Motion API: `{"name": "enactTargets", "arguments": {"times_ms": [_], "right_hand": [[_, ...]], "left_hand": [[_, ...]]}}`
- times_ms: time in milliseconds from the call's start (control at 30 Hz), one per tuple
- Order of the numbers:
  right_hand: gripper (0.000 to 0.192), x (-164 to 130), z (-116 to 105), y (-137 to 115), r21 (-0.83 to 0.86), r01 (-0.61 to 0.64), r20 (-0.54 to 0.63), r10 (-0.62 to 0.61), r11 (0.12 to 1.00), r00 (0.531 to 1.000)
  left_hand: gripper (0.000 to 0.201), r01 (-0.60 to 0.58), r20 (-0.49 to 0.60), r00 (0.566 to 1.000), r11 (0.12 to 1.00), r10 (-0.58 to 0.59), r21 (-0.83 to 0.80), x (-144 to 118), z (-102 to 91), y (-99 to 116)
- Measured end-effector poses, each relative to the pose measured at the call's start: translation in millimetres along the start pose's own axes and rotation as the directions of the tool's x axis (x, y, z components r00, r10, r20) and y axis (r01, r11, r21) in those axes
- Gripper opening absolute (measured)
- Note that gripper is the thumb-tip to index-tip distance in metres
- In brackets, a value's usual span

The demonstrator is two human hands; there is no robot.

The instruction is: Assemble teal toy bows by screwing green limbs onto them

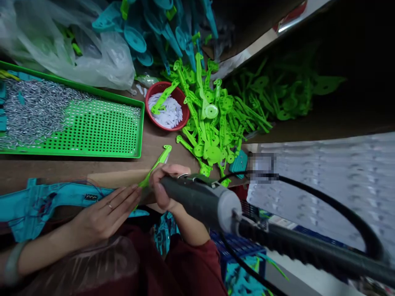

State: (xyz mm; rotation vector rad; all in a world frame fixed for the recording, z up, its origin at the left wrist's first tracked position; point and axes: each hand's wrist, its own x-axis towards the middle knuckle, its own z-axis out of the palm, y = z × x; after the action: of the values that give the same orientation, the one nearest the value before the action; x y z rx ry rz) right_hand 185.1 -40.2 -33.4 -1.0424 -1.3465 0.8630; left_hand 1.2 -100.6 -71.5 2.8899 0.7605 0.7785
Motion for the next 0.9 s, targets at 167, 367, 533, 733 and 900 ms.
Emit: {"name": "enactTargets", "arguments": {"times_ms": [167,367,533,733,900], "right_hand": [[0.034,5.5,-13.3,-2.9,0.169,0.076,0.297,-0.124,0.983,0.947],[0.027,85.5,26.8,-12.1,0.186,0.222,0.080,-0.240,0.957,0.968],[0.039,140.8,86.7,38.3,0.082,0.138,-0.070,-0.132,0.987,0.989],[0.029,140.3,90.1,64.6,0.167,0.154,-0.053,-0.147,0.974,0.988],[0.037,143.3,92.3,66.2,0.040,0.096,-0.023,-0.095,0.995,0.995]], "left_hand": [[0.045,0.011,0.019,1.000,1.000,-0.011,0.010,-1.5,-1.0,0.6],[0.043,0.014,-0.007,1.000,0.999,-0.014,0.033,-0.4,-1.7,-0.1],[0.039,0.023,-0.045,0.999,0.999,-0.022,0.028,1.2,-0.3,-2.3],[0.035,0.052,-0.077,0.996,0.999,-0.052,-0.003,3.2,-2.5,-2.9],[0.044,0.079,-0.007,0.997,0.995,-0.079,0.065,-3.4,-8.0,2.0]]}}
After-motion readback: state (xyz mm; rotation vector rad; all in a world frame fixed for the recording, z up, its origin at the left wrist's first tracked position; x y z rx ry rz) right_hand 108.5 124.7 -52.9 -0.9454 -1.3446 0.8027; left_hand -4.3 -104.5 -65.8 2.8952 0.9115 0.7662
